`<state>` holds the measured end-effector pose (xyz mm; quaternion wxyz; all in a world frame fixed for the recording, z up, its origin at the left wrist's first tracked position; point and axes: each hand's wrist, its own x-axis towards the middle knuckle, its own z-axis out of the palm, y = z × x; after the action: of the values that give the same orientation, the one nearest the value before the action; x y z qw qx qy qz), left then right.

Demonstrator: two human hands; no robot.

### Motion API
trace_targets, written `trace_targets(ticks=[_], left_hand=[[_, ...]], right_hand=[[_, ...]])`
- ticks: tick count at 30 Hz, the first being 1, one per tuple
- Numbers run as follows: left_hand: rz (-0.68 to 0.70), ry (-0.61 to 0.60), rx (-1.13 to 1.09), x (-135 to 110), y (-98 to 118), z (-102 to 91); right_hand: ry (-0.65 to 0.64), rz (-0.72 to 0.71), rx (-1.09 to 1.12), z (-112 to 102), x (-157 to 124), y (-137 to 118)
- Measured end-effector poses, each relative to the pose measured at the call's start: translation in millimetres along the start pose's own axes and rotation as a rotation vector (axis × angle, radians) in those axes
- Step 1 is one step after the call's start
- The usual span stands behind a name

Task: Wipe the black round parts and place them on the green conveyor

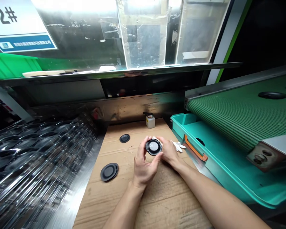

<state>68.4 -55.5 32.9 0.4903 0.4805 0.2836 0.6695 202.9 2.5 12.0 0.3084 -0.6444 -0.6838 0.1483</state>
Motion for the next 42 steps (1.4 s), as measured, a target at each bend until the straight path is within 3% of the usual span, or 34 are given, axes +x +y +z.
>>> trace_targets(ticks=[6,10,12,16,18,20,25,29,35,42], left_hand=[[0.124,0.016,0.135,0.0,-3.9,1.3],[0.331,-0.08,0.477,3.8,-5.5,-8.8],[0.359,-0.152,0.733,6.9,-3.5,-15.4],[0.032,-0.234,1.375,10.5,-4.9,-25.5],[-0.103,-0.244,1.551,10.3,-8.6,-30.4],[-0.152,-0.277,1.545,10.2,-10.0,-37.6],[-0.222,-0.442,1.236,15.9,0.1,-62.5],[-0.251,-0.471,1.096,20.6,2.5,-72.3],[-0.222,-0.479,1.134,20.3,-2.9,-70.4],[-0.2,-0.464,1.244,6.2,6.5,-48.5]], right_hand=[[-0.001,0.017,-0.027,0.6,0.4,0.0],[0.013,0.0,-0.028,3.7,1.2,2.8],[0.046,-0.004,-0.024,7.0,1.7,4.9],[0.106,-0.016,-0.03,13.9,2.2,8.9],[0.11,-0.015,-0.038,15.9,2.5,10.1],[0.114,-0.012,-0.049,16.8,2.9,10.7],[0.114,-0.009,-0.047,16.8,3.1,11.5],[0.116,-0.005,-0.045,16.6,1.8,12.0],[0.13,-0.019,-0.035,17.6,2.5,13.2],[0.128,-0.01,-0.064,16.7,1.1,15.2]])
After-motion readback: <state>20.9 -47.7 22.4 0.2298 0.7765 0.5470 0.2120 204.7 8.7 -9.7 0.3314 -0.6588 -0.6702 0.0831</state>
